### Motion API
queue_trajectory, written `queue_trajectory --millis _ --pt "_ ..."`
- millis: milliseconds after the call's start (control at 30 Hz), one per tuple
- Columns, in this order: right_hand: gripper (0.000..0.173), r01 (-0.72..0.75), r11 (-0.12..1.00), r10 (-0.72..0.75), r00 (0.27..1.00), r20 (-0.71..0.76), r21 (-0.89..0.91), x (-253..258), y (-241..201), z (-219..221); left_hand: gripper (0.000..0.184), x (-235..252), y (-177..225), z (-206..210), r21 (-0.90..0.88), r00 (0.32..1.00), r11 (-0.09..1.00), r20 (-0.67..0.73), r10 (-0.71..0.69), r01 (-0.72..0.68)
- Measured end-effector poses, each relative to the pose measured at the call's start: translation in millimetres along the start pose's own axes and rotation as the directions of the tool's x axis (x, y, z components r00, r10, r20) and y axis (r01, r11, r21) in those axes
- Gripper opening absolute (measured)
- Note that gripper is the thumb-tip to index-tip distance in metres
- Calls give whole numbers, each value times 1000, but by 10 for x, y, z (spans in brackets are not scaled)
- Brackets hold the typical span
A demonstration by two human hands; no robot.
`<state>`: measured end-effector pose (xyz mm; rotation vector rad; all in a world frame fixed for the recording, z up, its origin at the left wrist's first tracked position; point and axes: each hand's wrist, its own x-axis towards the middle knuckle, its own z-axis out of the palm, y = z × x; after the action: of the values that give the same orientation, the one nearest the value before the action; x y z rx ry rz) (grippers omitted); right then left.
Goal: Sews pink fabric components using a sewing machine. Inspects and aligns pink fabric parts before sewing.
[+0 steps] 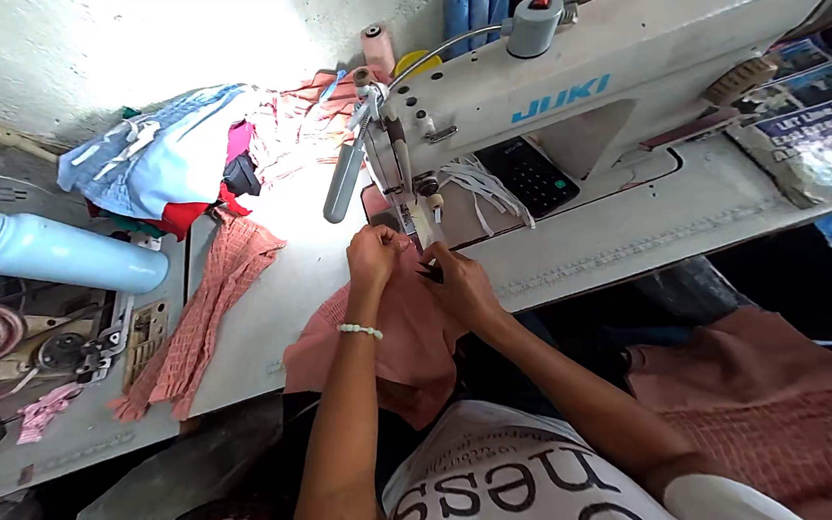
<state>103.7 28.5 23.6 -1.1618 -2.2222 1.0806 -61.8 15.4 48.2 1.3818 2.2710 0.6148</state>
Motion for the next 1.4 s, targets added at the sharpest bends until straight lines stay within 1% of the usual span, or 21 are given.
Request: queue_trajectory --millis 33,67,100,133,200,233,300,400,500,600,700,800,867,933,1000,1067,1133,1167,1267,1333,1400 --pt "28 -7 1000 7 1000 12 -13 5 -8 -5 22 -40 59 17 26 998 999 -55 -35 37" --pt "26 -8 1000 9 1000 19 -21 3 -10 -4 27 -102 101 49 60 991 997 -126 -35 43" --pt "26 -3 1000 4 1000 15 -26 6 -12 -1 29 -156 121 92 97 980 995 -199 4 16" --pt "25 6 1000 -6 1000 2 -28 13 -14 4 28 -183 118 147 127 962 991 -267 61 -28" --pt "23 24 999 -24 999 -23 -32 15 -10 23 15 -223 75 271 157 926 980 -337 171 -124" --pt "23 25 999 -25 999 -28 -33 11 -11 28 11 -242 50 317 166 918 973 -339 208 -159" --pt "23 44 998 -46 997 -60 -35 -1 8 54 10 -304 21 375 196 912 959 -316 261 -207" --pt "21 66 997 -69 994 -89 -38 -4 29 76 23 -473 -17 425 239 916 934 -238 323 -267" --pt "19 81 996 -83 994 -77 -29 -16 54 90 33 -583 -165 530 229 906 919 -209 369 -321" --pt "17 108 994 -110 991 -75 -25 -12 91 88 35 -504 -250 554 231 874 891 -210 438 -391" --pt "18 117 993 -117 992 -52 -4 30 115 31 32 -362 -290 528 238 831 849 -202 519 -472" --pt "13 194 981 -195 969 -150 -21 77 238 -104 31 -191 -330 530 243 798 823 -218 562 -514" --pt "11 213 974 -227 946 -231 -82 96 360 -351 32 -116 -334 510 227 804 826 -204 559 -517" --pt "17 164 968 -222 914 -338 -192 75 521 -694 34 -76 -332 488 218 802 824 -200 563 -524" --pt "26 62 947 -208 866 -455 -314 44 718 -1068 35 -43 -342 476 233 793 812 -190 578 -536" --pt "35 -24 915 -225 799 -558 -403 33 972 -1425 36 -24 -347 470 245 790 805 -182 586 -541" --pt "38 -59 883 -283 722 -631 -465 44 1246 -1693 37 -42 -339 452 246 803 811 -161 574 -531" --pt "38 -82 870 -297 700 -649 -486 58 1375 -1774 38 -51 -336 445 244 807 813 -150 571 -529" --pt "39 -136 833 -284 725 -627 -536 74 1674 -1850 37 -34 -350 443 236 799 806 -153 582 -543" --pt "39 -147 822 -283 732 -619 -550 84 1721 -1829 33 16 -377 445 241 773 789 -180 609 -565" --pt "40 -157 821 -273 736 -619 -549 92 1707 -1795 25 53 -387 424 237 771 789 -183 610 -567"
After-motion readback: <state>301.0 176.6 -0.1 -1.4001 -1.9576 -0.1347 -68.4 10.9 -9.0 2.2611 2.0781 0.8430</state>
